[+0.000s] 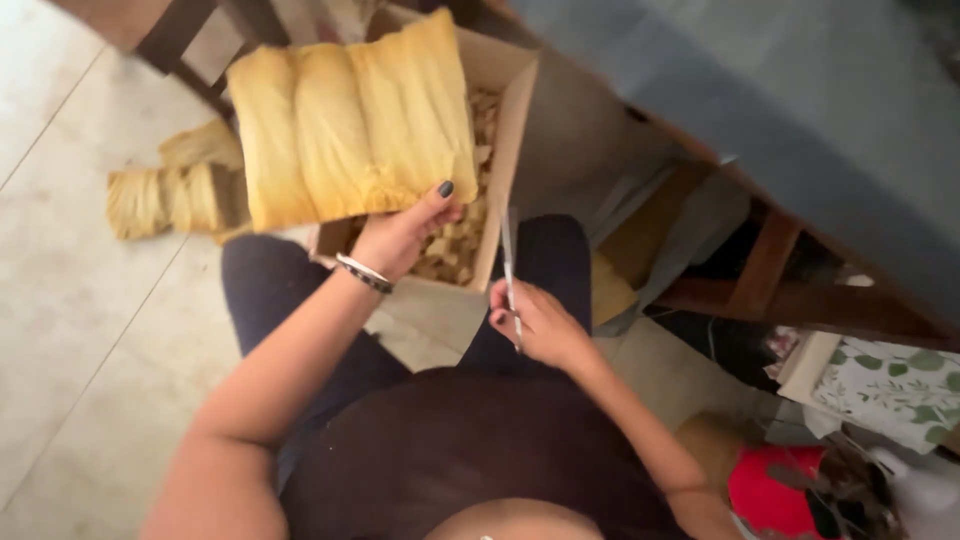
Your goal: Cutting dried corn husks into small rectangular pieces using scissors and collecting them in a box.
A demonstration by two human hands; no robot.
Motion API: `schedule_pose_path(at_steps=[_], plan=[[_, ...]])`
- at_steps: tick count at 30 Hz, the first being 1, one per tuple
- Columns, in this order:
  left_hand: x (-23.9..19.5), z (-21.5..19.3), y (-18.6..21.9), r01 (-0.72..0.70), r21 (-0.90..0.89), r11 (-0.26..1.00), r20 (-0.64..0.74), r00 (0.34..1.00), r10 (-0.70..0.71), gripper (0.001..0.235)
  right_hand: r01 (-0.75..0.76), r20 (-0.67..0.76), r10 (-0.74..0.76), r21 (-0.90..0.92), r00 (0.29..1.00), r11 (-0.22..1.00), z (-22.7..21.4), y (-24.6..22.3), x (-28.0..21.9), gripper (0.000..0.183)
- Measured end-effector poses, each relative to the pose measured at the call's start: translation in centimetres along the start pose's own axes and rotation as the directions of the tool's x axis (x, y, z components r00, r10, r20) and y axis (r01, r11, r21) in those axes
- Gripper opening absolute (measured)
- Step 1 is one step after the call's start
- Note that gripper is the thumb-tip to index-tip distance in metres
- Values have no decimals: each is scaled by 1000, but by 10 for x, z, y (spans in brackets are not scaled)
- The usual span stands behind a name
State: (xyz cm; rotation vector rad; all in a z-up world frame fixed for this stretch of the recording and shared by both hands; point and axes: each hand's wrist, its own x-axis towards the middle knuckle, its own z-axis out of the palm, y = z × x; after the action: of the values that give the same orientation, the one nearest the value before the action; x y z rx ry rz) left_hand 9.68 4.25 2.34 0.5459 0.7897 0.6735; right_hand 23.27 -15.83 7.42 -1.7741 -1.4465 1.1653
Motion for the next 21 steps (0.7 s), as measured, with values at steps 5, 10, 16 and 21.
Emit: schedule_pose_path(at_steps=[5, 10, 16, 21], plan=[[-79, 13, 29, -225, 130, 966, -82, 968, 236, 61, 60, 141, -30, -218, 990, 974, 19, -46, 24, 42], [-109, -1, 48, -313, 343, 886, -101, 925, 366, 56, 37, 71, -12, -361, 997, 932, 27, -73, 33, 53], [-79, -32, -13, -290, 499, 816, -90, 920, 382, 77, 141, 53, -131, -326, 990, 935, 46, -60, 30, 60], [-119, -10, 27, -361, 523, 772, -72, 884, 462, 68, 184, -55, -218, -360, 974, 915, 55, -52, 29, 49]])
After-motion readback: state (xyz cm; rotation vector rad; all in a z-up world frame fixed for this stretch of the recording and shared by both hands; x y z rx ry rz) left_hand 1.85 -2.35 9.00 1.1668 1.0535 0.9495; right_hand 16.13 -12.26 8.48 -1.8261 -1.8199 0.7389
